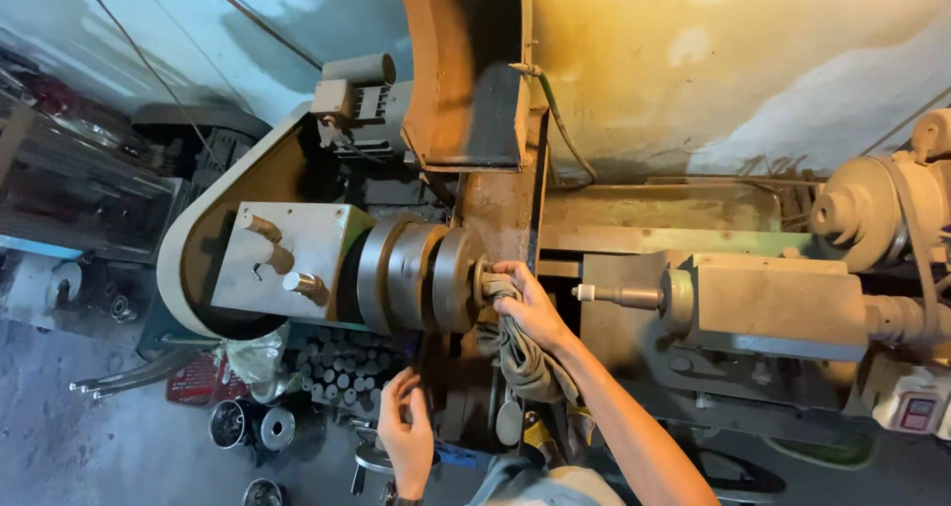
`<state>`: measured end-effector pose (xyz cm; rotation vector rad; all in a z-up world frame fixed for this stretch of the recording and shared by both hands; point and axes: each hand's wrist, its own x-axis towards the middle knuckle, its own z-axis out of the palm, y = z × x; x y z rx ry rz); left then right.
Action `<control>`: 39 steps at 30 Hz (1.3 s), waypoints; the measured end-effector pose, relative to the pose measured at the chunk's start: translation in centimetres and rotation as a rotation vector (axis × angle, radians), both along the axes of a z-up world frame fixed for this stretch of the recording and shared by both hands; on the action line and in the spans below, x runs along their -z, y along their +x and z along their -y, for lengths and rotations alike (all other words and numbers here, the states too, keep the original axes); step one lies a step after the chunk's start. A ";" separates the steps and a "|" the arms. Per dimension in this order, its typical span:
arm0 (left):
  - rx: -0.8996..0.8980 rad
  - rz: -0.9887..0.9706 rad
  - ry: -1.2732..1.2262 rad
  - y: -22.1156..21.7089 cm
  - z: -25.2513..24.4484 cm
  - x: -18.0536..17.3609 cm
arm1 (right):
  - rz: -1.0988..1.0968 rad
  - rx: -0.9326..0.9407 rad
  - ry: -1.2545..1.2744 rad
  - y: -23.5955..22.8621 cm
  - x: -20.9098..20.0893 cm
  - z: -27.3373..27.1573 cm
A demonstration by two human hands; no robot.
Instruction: The person operates a metal lathe, using a file to smooth a rotating cylindrical metal part. They wipe the part with a cloth, remove it from the chuck, and then place a new metal piece into the chuck to continue the process.
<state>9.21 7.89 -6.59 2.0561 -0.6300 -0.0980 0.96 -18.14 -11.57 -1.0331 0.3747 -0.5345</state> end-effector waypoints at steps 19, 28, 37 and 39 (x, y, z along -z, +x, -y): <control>0.199 -0.053 -0.180 -4.5 4.6 -8.0 | 0.507 0.101 0.845 -4.2 -3.3 -4.1; 0.512 -0.582 0.002 -7.9 8.6 -11.7 | 0.271 0.265 0.414 -11.8 -6.8 -7.0; 0.478 -0.924 -0.316 -5.2 3.6 -7.2 | 0.247 0.292 0.471 -16.0 -5.0 -8.2; 0.499 -1.005 -0.322 -5.3 3.1 -6.0 | 0.321 0.177 0.609 -14.9 -6.4 -8.1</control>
